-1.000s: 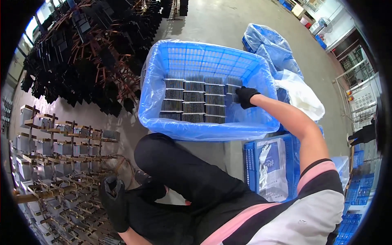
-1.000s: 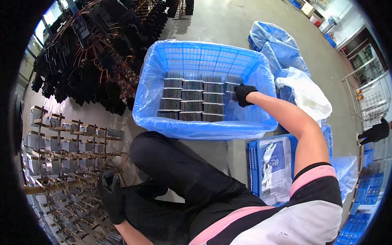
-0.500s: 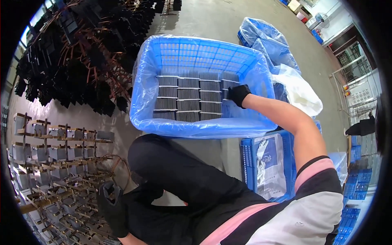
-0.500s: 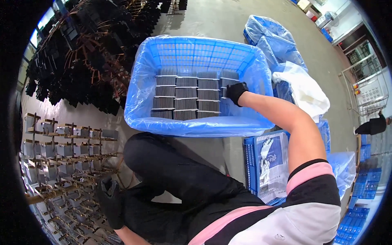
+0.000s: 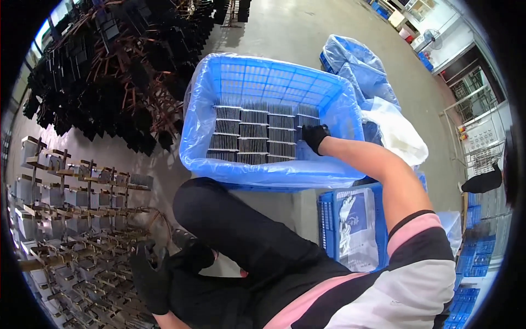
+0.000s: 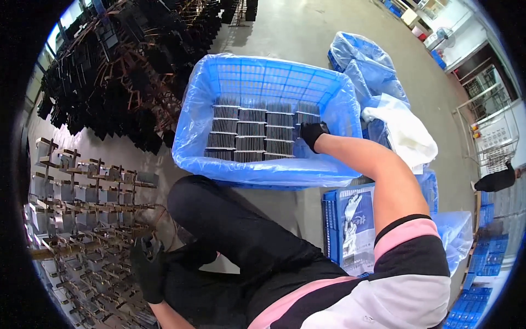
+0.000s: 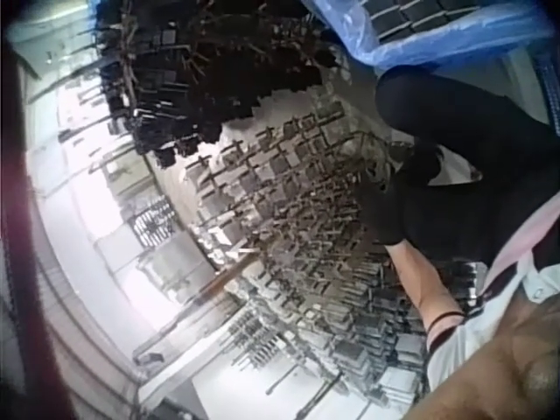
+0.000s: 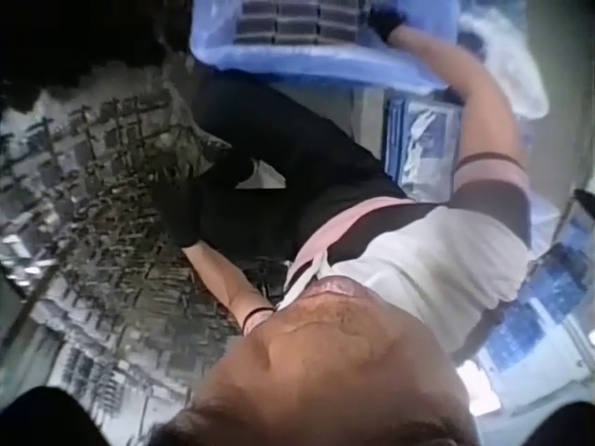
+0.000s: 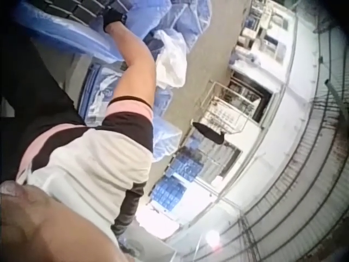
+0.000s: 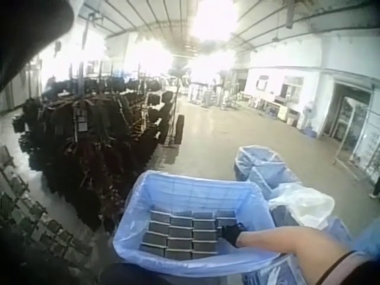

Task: The recorder is taking metal parts from a blue crate and placing them onto an industrial rack.

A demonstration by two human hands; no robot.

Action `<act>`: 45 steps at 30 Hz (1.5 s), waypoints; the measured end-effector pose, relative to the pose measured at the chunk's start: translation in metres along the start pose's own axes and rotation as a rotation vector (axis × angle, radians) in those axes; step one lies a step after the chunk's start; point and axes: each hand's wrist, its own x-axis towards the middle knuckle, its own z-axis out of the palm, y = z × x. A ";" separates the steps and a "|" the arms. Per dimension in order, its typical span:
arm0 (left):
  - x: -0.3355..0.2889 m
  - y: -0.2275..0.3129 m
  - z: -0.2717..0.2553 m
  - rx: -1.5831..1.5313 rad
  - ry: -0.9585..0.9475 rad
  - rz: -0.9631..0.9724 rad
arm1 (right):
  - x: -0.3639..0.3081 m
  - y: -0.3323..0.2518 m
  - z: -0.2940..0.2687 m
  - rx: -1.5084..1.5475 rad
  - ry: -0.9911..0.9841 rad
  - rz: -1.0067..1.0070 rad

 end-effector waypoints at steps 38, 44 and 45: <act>0.207 -0.185 0.357 -1.137 0.413 -0.874 | -0.125 -0.175 -0.186 0.751 0.334 -0.543; 0.203 -0.220 0.359 -1.018 0.583 -0.823 | -0.126 -0.179 -0.192 0.728 0.309 -0.559; 0.201 -0.220 0.359 -0.853 0.515 -0.716 | -0.126 -0.178 -0.190 0.711 0.311 -0.551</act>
